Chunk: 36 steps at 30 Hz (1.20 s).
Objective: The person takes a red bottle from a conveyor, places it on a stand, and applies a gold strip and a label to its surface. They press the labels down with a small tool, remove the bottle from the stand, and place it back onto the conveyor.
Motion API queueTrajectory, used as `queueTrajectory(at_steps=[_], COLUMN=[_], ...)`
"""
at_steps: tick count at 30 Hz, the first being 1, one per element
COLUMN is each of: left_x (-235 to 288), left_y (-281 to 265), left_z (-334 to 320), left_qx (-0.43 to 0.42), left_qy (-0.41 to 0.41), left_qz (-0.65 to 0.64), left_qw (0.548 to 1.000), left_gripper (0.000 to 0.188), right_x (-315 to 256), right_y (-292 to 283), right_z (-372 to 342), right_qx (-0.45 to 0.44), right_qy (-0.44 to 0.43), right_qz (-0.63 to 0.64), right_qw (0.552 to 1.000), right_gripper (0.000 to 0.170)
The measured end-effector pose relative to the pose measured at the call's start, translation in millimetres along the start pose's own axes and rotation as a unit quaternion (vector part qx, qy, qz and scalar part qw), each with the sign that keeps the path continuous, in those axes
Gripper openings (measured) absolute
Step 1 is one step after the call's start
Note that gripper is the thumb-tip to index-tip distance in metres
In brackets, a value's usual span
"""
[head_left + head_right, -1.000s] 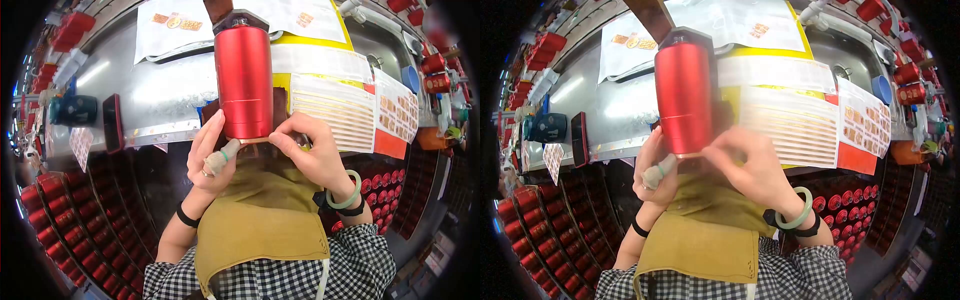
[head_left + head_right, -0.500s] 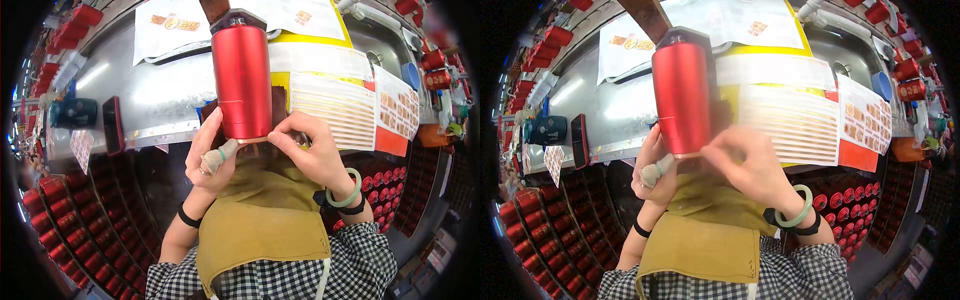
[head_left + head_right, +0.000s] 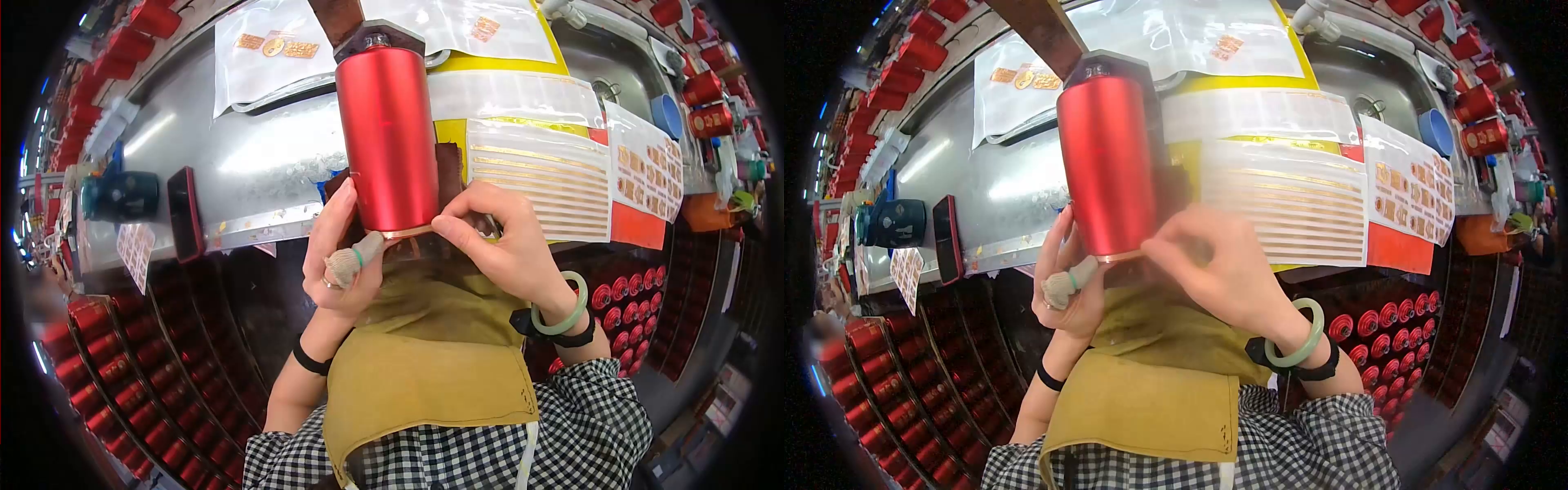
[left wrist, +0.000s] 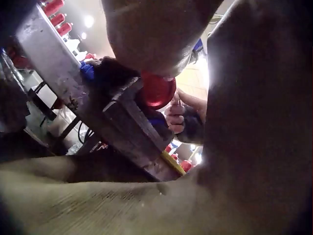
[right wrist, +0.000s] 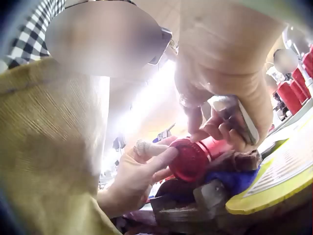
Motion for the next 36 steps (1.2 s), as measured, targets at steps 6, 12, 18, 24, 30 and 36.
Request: queueTrajectory(at_steps=[6,12,18,24,30,36], left_x=[18.4,23.4,11.1,22.6,28.5,25.9], left_y=[-3.0,6.3,-4.7,-0.2,3.9,9.3], left_z=[-0.4,12.0,5.5,4.8,6.6,9.3], left_qx=[-0.026,-0.074,-0.059,-0.044,-0.068,-0.095], left_qy=[0.183,0.225,0.171,0.189,0.231,0.172], left_qz=[0.285,0.254,0.191,0.282,0.314,0.237], left_qw=[0.941,0.938,0.965,0.939,0.919,0.952], left_gripper=[0.048,0.034,0.055,0.027,0.012,0.037], right_x=[1.8,3.3,-2.0,-4.1,-5.9,-2.5], right_y=[0.3,1.3,6.7,5.1,4.9,4.9], right_z=[0.4,0.3,2.6,3.2,3.5,3.6], right_qx=[-0.001,0.002,0.002,-0.005,-0.002,0.005], right_qy=[-0.001,-0.006,-0.02,-0.009,-0.018,-0.04], right_qz=[0.005,-0.005,0.008,-0.009,-0.008,-0.032], right_qw=[1.0,1.0,1.0,1.0,1.0,0.999], right_gripper=[0.015,0.014,0.014,0.015,0.014,0.014])
Point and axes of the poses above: each hand's wrist, its own z-axis towards the middle knuckle, its own y-axis out of the palm, x = y × z, the point moved 4 cm from there along z, towards the middle knuckle, and after that the axes turned 4 degrees about -x, right-handed, at the moved point
